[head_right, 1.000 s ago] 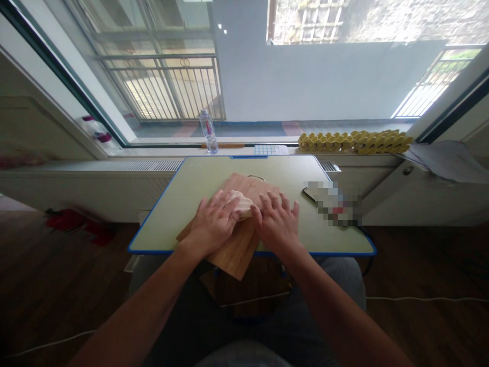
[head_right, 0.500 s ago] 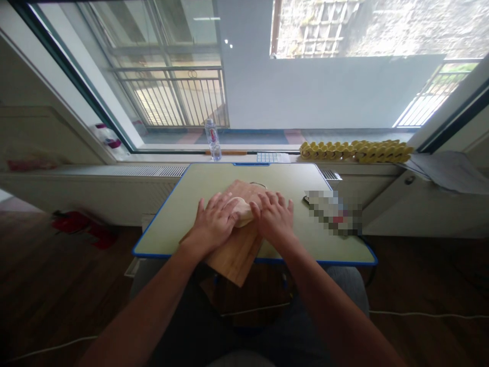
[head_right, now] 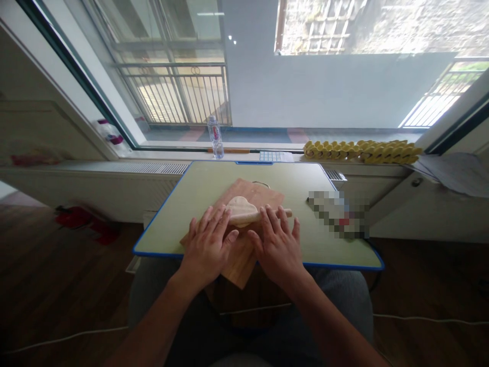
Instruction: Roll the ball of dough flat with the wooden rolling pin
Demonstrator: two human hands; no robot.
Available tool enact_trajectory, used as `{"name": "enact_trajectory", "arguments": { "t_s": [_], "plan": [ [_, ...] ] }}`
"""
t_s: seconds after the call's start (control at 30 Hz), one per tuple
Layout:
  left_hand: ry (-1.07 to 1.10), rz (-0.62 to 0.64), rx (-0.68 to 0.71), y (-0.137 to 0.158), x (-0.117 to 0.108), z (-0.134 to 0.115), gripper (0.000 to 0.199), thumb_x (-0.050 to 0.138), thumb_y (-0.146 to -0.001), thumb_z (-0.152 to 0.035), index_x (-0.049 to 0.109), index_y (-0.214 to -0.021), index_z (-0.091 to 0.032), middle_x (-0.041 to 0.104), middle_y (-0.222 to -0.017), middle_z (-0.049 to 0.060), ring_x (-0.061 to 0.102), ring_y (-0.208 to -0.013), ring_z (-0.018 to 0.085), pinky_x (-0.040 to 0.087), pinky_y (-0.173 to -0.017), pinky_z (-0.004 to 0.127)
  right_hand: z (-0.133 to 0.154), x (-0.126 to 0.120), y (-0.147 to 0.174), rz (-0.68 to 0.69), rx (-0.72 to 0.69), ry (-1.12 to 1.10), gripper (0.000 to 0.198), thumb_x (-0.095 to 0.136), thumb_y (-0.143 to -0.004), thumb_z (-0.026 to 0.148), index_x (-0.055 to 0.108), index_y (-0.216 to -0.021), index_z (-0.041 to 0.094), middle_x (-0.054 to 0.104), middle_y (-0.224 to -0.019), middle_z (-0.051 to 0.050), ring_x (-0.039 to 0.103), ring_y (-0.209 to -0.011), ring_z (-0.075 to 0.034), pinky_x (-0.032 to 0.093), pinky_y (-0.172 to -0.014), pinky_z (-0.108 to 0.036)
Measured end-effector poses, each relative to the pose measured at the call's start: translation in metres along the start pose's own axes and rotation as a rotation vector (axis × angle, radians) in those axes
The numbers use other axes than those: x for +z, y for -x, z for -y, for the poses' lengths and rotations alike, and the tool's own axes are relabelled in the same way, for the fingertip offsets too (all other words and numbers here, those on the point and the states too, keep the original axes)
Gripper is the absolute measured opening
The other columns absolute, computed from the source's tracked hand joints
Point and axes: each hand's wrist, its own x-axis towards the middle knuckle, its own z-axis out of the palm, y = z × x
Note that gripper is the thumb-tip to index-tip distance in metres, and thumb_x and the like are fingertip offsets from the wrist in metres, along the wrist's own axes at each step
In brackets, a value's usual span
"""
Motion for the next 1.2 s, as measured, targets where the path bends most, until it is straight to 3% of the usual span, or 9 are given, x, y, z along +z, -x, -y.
{"name": "enact_trajectory", "arguments": {
  "t_s": [0.1,0.3,0.5,0.63,0.9,1.0,1.2],
  "plan": [
    [0.021,0.07,0.002,-0.015,0.001,0.009,0.065,0.031,-0.108,-0.056,0.037,-0.165,-0.026,0.037,-0.171,0.006,0.028,-0.16,0.033,0.022,-0.129,0.067,-0.002,0.0,-0.012,0.01,-0.011,0.01,0.062,0.034,-0.109,0.051,0.037,-0.165,0.025,0.042,-0.168,-0.009,0.026,-0.159,-0.034,0.015,-0.126,-0.064],
    [0.004,0.228,0.041,-0.082,0.001,0.026,0.068,0.021,-0.107,-0.06,0.039,-0.164,-0.027,0.034,-0.173,0.005,0.024,-0.162,0.034,0.016,-0.129,0.068,-0.003,0.004,-0.055,0.084,0.053,0.033,0.064,0.026,-0.11,0.054,0.037,-0.165,0.023,0.042,-0.168,-0.01,0.029,-0.157,-0.033,0.017,-0.124,-0.068],
    [-0.033,0.226,0.028,-0.129,0.008,0.026,0.064,0.022,-0.107,-0.058,0.046,-0.16,-0.031,0.038,-0.171,0.009,0.029,-0.159,0.036,0.017,-0.126,0.071,-0.008,0.012,-0.088,0.14,0.128,0.011,0.069,0.018,-0.11,0.057,0.039,-0.164,0.019,0.044,-0.166,-0.014,0.036,-0.153,-0.036,0.023,-0.122,-0.067],
    [-0.047,0.144,0.059,-0.117,0.011,0.026,0.065,0.021,-0.107,-0.057,0.049,-0.158,-0.029,0.041,-0.17,0.009,0.031,-0.158,0.037,0.016,-0.127,0.071,-0.005,0.009,-0.073,0.1,0.103,0.033,0.067,0.021,-0.11,0.054,0.04,-0.163,0.018,0.047,-0.164,-0.014,0.037,-0.152,-0.035,0.023,-0.122,-0.065],
    [-0.055,0.02,0.061,-0.037,0.01,0.02,0.066,0.03,-0.108,-0.051,0.03,-0.168,-0.023,0.04,-0.17,0.01,0.029,-0.159,0.035,0.016,-0.129,0.068,0.011,0.003,0.003,-0.021,-0.005,0.061,0.068,0.036,-0.108,0.053,0.034,-0.166,0.018,0.038,-0.169,-0.014,0.028,-0.157,-0.037,0.015,-0.125,-0.063],
    [-0.046,0.053,0.04,-0.043,0.009,0.019,0.067,0.029,-0.107,-0.056,0.031,-0.167,-0.025,0.04,-0.17,0.009,0.029,-0.159,0.035,0.018,-0.128,0.069,0.011,0.004,-0.003,-0.006,0.015,0.062,0.067,0.033,-0.108,0.053,0.034,-0.166,0.017,0.037,-0.17,-0.014,0.026,-0.158,-0.036,0.014,-0.125,-0.064],
    [-0.029,0.096,0.063,-0.098,0.014,0.024,0.066,0.023,-0.107,-0.061,0.045,-0.161,-0.029,0.04,-0.17,0.008,0.031,-0.157,0.036,0.019,-0.126,0.07,0.0,0.011,-0.049,0.02,0.063,0.032,0.067,0.03,-0.108,0.058,0.036,-0.164,0.021,0.041,-0.168,-0.012,0.029,-0.156,-0.035,0.015,-0.123,-0.067]
  ]
}}
